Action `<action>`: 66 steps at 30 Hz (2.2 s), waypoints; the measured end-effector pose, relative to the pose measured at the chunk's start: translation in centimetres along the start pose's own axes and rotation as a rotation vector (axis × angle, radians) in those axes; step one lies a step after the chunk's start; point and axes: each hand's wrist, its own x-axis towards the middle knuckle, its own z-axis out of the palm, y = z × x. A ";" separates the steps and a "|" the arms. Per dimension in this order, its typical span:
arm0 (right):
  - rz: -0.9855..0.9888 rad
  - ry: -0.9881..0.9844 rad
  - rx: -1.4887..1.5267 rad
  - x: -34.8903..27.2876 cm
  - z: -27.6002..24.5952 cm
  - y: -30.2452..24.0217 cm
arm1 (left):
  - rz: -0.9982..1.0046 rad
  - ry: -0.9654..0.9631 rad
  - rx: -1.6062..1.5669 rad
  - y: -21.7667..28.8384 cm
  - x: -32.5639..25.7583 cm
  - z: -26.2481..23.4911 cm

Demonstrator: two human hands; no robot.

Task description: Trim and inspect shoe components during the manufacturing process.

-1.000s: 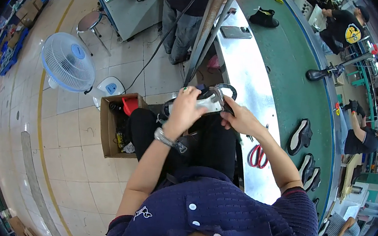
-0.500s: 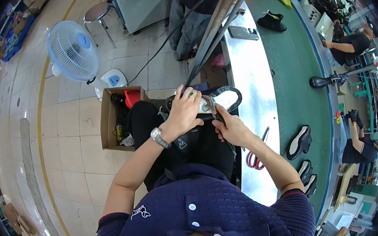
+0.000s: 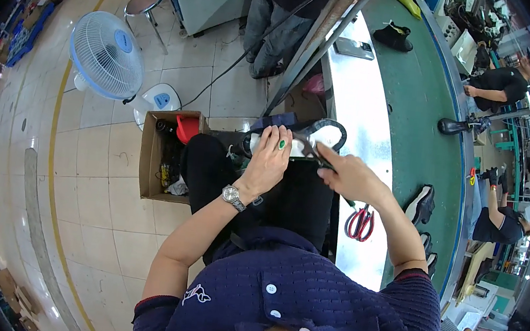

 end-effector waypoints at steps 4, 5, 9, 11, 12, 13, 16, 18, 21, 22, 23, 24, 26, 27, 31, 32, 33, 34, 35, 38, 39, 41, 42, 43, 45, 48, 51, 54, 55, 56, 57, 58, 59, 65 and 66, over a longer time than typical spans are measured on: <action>0.009 0.490 -0.073 1.7 0.6 -1.9 | 0.009 -0.014 0.139 0.2 0.4 -0.1; 0.075 0.493 -0.157 2.4 1.9 -1.3 | 0.008 -0.006 0.136 0.4 0.6 -0.1; 0.069 0.253 -0.278 2.9 2.2 -0.4 | 0.016 0.032 0.128 0.1 0.4 0.3; -0.006 0.372 -0.202 2.6 1.6 -1.7 | 0.008 0.078 0.089 0.0 -0.1 0.8; -0.006 0.371 -0.203 2.6 2.1 -2.0 | 0.007 0.079 0.098 0.1 0.0 0.7; 0.029 0.448 -0.144 2.7 2.9 -2.1 | 0.007 0.080 0.108 0.2 0.1 0.7; 0.029 0.460 -0.192 3.5 4.5 -0.7 | 0.007 0.120 0.082 0.2 0.4 1.0; 0.019 0.318 -0.244 3.4 3.6 -0.4 | -0.004 0.143 0.034 0.0 0.2 1.0; 0.017 0.434 -0.157 3.1 3.1 -2.6 | -0.036 0.173 -0.024 0.2 -0.1 0.9; 0.030 0.531 -0.081 3.1 3.2 -3.1 | -0.047 0.183 -0.037 0.3 0.0 0.8; 0.049 0.540 -0.058 3.4 3.9 -2.7 | -0.050 0.187 -0.032 0.3 -0.1 0.9; 0.047 0.546 -0.059 3.7 4.6 -2.0 | -0.054 0.187 -0.070 0.3 -0.2 1.2; 0.025 0.407 -0.258 4.1 5.5 -0.7 | -0.050 0.184 -0.107 -0.1 -0.1 0.6; 0.015 0.340 -0.274 4.2 4.4 -0.8 | -0.185 0.098 -0.306 -0.4 0.5 -0.8; -0.057 0.530 -0.118 3.3 3.7 -3.2 | -0.288 -0.145 -0.122 -1.4 0.5 -5.1; -0.059 0.526 -0.114 3.5 4.5 -2.7 | -0.255 -0.192 -0.086 -1.7 -0.1 -4.2; -0.032 0.474 -0.162 4.1 5.8 -2.0 | -0.256 -0.195 -0.077 -1.8 -0.5 -3.6; 0.006 0.425 -0.211 4.4 6.5 -1.9 | -0.223 -0.129 -0.074 -1.9 -0.6 -3.2; -0.012 0.421 -0.199 4.8 6.7 -1.6 | -0.188 -0.063 -0.072 -2.0 -0.8 -2.8; -0.049 0.322 -0.208 4.8 3.9 -3.0 | -0.203 -0.030 -0.064 -2.1 -1.4 -2.9; -0.061 0.392 -0.159 4.5 3.8 -3.6 | -0.206 -0.030 -0.062 -1.9 -1.4 -2.9; -0.031 0.448 -0.067 4.5 4.8 -4.3 | -0.202 0.000 -0.087 -1.7 -1.4 -2.9; 0.012 0.510 0.027 4.5 5.3 -4.3 | -0.196 0.000 -0.087 -1.6 -1.4 -3.0; 0.040 0.394 -0.094 5.1 6.2 -3.5 | -0.196 0.011 -0.109 -1.6 -1.4 -3.0; 0.004 0.346 -0.125 5.2 5.8 -2.8 | -0.192 0.020 -0.129 -1.6 -1.6 -3.1; -0.058 0.299 -0.180 5.0 4.6 -3.8 | -0.227 0.081 -0.219 -1.9 -2.2 -3.0; -0.076 0.509 0.025 4.9 5.7 -4.9 | -0.245 0.099 -0.239 -1.7 -2.3 -2.7; -0.022 0.367 -0.092 5.8 7.6 -2.7 | -0.226 0.139 -0.252 -1.8 -2.4 -2.3; -0.026 0.314 -0.121 5.6 6.3 -2.8 | -0.233 0.131 -0.266 -1.9 -2.6 -2.3; -0.030 0.259 -0.151 5.6 4.6 -3.0 | -0.240 0.123 -0.280 -2.0 -2.7 -2.4; -0.025 0.283 -0.160 5.5 3.5 -3.3 | -0.240 0.122 -0.282 -1.9 -3.0 -2.5; 0.004 0.303 -0.166 5.6 2.4 -3.4 | -0.240 0.119 -0.299 -2.0 -2.9 -2.6; -0.061 0.411 -0.162 6.1 2.1 -2.7 | -0.242 0.117 -0.315 -2.2 -2.8 -2.7; -0.137 0.453 -0.322 7.2 2.6 1.5 | -0.166 0.098 -0.279 -2.6 -3.6 -3.1; -0.102 0.389 -0.316 6.0 2.7 0.9 | -0.183 0.105 -0.279 -2.1 -4.2 -3.4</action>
